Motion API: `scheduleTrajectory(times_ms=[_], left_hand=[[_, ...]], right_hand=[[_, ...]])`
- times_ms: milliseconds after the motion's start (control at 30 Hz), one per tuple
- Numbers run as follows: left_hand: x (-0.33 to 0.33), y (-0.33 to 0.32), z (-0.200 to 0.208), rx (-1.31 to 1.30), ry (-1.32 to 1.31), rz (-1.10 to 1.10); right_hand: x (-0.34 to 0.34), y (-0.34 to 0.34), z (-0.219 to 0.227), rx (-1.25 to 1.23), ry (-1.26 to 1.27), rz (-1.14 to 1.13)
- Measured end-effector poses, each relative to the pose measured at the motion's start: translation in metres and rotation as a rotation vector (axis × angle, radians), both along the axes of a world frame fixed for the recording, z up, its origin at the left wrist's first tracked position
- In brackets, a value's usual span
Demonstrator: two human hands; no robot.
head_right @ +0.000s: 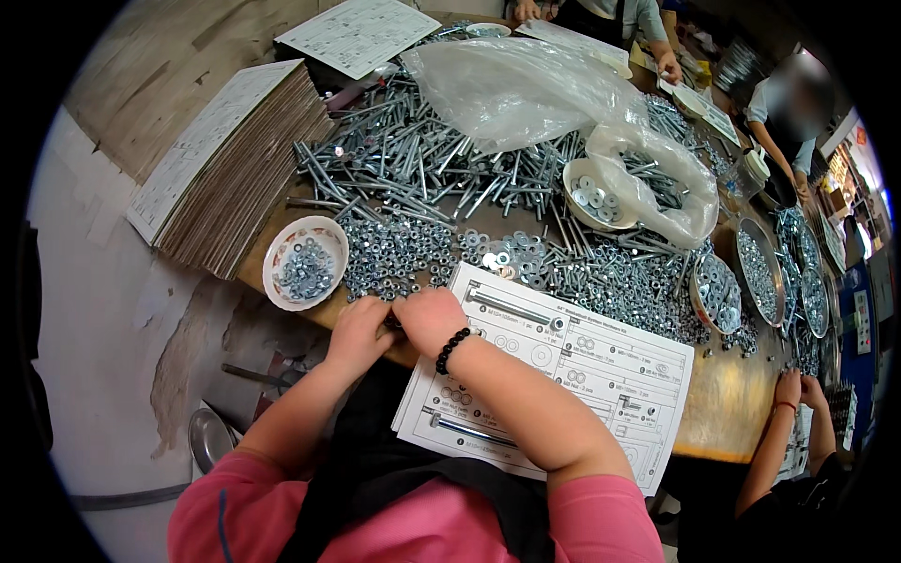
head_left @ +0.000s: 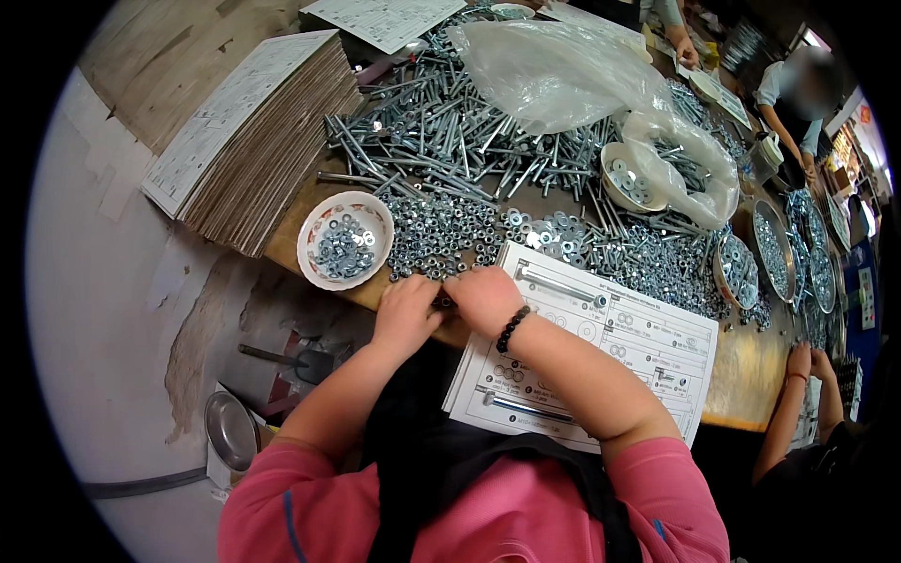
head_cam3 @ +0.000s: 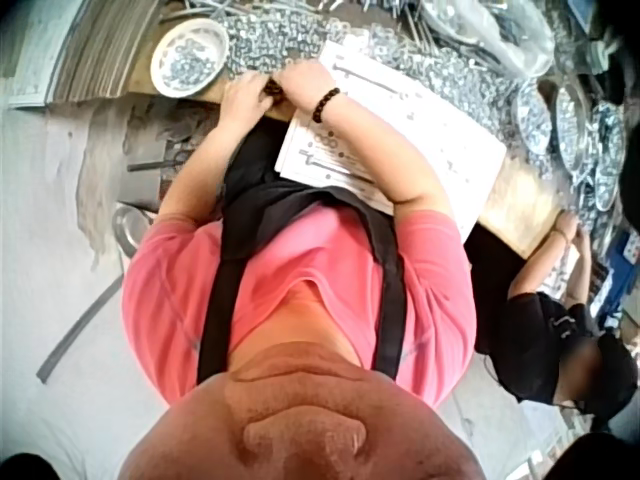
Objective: The person sorts metal fasteners including bolts, nuts, and washers from a large pile on a table. They pick individual items and place them onto a printed instruction sheet, occasionally moving a metal bowl and adjusting the sheet. Other workers are visible in the background performing similar tasks.
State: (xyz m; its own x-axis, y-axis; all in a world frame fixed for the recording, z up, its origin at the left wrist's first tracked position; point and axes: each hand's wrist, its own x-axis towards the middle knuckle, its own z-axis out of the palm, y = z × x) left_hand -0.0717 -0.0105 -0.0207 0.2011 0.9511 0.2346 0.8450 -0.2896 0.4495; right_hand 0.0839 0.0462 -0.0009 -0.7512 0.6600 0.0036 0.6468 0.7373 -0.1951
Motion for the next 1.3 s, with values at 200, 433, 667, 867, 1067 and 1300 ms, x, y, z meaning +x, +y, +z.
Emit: scheduleTrajectory(times_ms=[200,433,667,867,1067,1300], left_hand=[[-0.004,-0.002,0.000,0.109,0.033,-0.032],[-0.015,0.004,0.002,-0.103,-0.018,0.093],[-0.012,0.000,0.000,-0.007,0.004,0.055],[-0.013,-0.003,-0.001,-0.016,0.025,0.027],[-0.015,-0.005,-0.004,0.072,0.093,0.045],[-0.017,-0.005,-0.004,0.116,0.097,0.042]], right_hand=[[-0.003,0.000,0.008,-0.015,-0.018,-0.031],[-0.012,0.005,-0.001,0.005,-0.056,0.001],[-0.015,0.008,0.000,-0.005,0.031,-0.057],[-0.007,0.006,0.001,0.001,0.045,-0.013],[-0.011,0.004,0.001,-0.061,0.000,0.029],[-0.008,0.010,0.003,-0.106,0.007,0.069]])
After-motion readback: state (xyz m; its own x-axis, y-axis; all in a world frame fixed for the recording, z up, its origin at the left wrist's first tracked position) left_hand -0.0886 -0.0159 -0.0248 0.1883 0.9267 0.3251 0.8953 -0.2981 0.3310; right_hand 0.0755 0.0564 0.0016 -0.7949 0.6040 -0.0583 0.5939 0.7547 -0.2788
